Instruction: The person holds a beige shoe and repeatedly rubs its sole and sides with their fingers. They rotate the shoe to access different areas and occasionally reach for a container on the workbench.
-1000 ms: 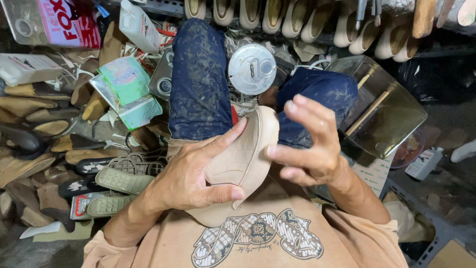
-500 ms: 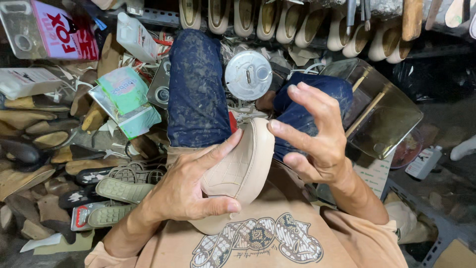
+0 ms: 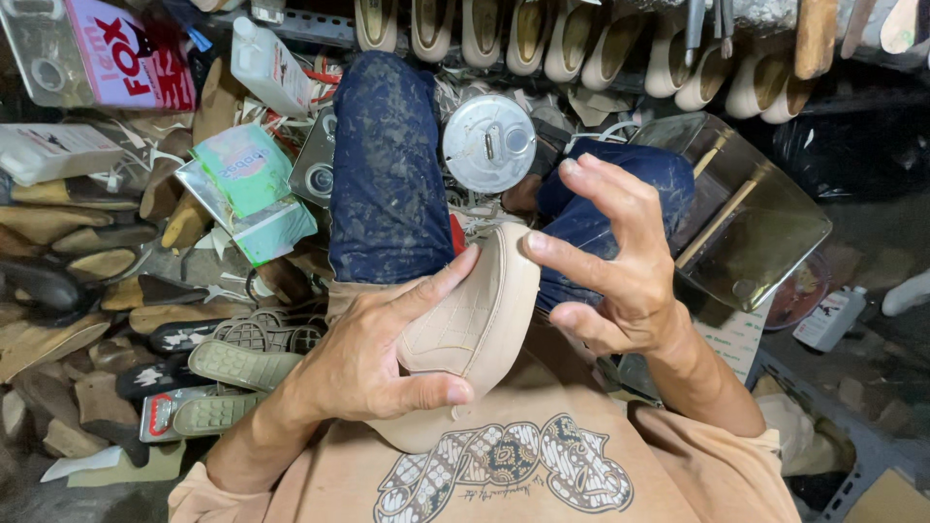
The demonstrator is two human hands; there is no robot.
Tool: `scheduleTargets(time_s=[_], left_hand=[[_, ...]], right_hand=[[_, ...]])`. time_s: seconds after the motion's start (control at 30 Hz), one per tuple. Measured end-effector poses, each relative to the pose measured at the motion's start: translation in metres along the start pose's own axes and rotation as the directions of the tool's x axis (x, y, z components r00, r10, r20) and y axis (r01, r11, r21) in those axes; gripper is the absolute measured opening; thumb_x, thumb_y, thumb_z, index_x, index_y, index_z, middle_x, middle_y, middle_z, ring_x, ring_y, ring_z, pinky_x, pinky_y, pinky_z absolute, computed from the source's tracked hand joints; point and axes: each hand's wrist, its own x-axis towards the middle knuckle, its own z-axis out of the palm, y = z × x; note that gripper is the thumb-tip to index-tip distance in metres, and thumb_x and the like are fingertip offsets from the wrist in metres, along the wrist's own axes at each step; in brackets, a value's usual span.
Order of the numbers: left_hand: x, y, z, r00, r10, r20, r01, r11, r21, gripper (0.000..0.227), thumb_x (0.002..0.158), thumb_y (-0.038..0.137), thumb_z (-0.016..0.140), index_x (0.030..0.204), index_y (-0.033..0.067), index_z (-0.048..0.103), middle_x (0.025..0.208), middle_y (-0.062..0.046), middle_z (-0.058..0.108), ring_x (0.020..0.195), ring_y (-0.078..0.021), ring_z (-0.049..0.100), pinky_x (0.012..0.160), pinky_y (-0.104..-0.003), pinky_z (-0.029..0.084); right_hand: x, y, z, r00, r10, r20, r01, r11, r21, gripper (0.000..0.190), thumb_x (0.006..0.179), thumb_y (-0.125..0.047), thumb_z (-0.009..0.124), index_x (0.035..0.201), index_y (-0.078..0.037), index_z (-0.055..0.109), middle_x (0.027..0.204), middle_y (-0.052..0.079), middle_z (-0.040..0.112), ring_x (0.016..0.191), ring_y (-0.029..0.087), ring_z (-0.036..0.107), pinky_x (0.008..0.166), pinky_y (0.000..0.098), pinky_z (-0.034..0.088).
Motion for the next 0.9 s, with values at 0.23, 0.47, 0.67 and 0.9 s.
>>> scheduleTargets(time_s=[0.23,0.47,0.67,0.9], left_hand=[[0.001,-0.004,0.0,0.993,-0.114,-0.024,0.113,0.993,-0.037,0.09,0.089,0.062,0.055,0.158,0.0108,0.029,0.146,-0.016,0.062,0.112,-0.0224,0.074,0.086,-0.029,0.053],[0.004,-0.003,0.002,0.992,-0.125,-0.029,0.121,0.987,-0.105,0.088,0.091,0.06,0.054,0.159,0.0103,0.028,0.15,-0.014,0.058,0.125,-0.0208,0.066,0.097,-0.03,0.05],[0.005,-0.016,0.001,0.987,-0.156,-0.049,0.147,0.978,-0.149,0.085,0.091,0.056,0.056,0.159,0.0124,0.029,0.142,-0.005,0.066,0.101,-0.0116,0.071,0.089,-0.027,0.052],[0.02,-0.026,-0.012,0.963,-0.241,-0.121,0.141,0.834,-0.534,0.088,0.09,0.056,0.052,0.158,0.0062,0.027,0.163,-0.013,0.036,0.148,-0.0195,0.037,0.122,-0.035,0.028]], right_hand=[[-0.028,0.007,0.022,0.93,-0.364,-0.042,0.352,0.92,-0.173,0.03,0.108,-0.049,0.056,0.125,-0.031,0.073,0.14,0.017,0.048,0.131,0.033,0.046,0.116,0.0495,0.039],[-0.019,0.004,0.021,0.988,-0.151,0.013,0.152,0.975,-0.163,0.05,0.102,-0.057,0.049,0.117,-0.018,0.077,0.146,0.029,0.039,0.138,0.047,0.038,0.117,0.0605,0.041],[-0.017,0.016,0.014,0.917,-0.398,0.014,0.396,0.907,-0.145,0.038,0.11,-0.053,0.053,0.128,-0.028,0.075,0.148,0.016,0.042,0.14,0.032,0.039,0.122,0.0489,0.031],[0.073,0.098,-0.031,0.992,0.128,-0.016,-0.104,0.724,-0.682,0.068,0.114,-0.03,0.077,0.162,-0.006,0.035,0.151,0.031,0.045,0.14,0.048,0.04,0.113,0.0596,0.037]])
